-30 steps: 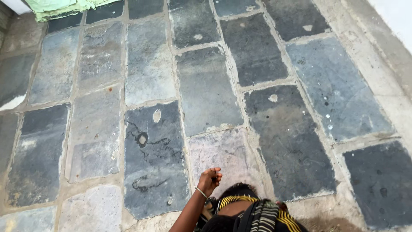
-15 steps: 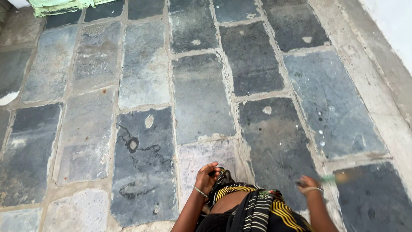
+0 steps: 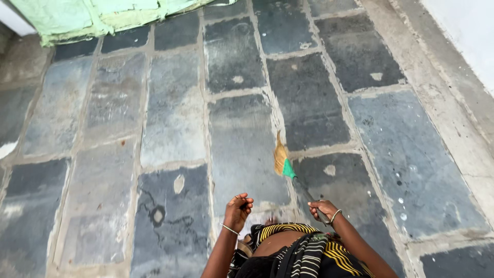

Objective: The person sweeps debris and leaves across a stone patio and dirt ground using a handheld broom, eventually gathering burnt material near a bed.

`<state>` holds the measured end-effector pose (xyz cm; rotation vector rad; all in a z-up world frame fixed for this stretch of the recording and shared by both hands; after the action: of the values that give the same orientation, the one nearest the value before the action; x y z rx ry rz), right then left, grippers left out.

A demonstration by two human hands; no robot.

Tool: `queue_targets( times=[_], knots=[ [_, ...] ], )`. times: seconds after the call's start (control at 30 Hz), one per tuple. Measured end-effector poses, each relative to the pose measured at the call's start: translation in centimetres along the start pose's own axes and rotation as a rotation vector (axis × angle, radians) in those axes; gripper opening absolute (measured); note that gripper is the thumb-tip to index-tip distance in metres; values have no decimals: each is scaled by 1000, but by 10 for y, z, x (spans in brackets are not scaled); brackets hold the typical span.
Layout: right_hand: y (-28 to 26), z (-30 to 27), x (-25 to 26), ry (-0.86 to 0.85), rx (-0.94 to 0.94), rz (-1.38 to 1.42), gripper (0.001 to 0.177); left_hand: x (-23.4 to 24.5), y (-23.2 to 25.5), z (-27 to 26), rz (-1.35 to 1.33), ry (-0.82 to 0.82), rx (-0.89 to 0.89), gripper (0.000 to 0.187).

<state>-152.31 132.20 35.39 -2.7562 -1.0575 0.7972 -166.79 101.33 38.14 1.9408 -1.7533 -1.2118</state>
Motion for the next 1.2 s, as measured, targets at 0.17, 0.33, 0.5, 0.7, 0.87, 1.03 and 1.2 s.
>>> queue_targets(
  times=[0.17,0.33,0.5,0.7,0.87,1.03,1.2],
  knots=[
    [-62,30,15,50,37,21,25,-26,71,73,-34,-28,-57,22],
    [-125,72,120,212,84,80,32,-88,108,135,-54,-66,18,22],
    [-218,102,200,453,70,541,20,-174,164,196,-65,-107,60,20],
    [-360,148,236,497,106,732,12,-344,313,227,59,-279,-81,19],
    [-495,186,193,472,210,477,16,-490,423,184,316,-566,-255,10],
    [-599,239,63,197,190,315,19,-579,471,113,498,-1340,-345,16],
    [-685,274,-60,53,117,292,17,-599,490,182,567,-1479,-567,27]
  ],
)
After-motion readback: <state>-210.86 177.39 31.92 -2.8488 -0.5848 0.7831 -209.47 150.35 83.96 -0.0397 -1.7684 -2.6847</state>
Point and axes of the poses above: each hand's wrist, its own z-axis towards the middle knuckle, its own x-axis out of the back of the hand, y = z × x, the point moved 10 cm from there along z, towards the middle knuckle, and after that the axes turned 11 degrees about z, right-handed, at the moved point
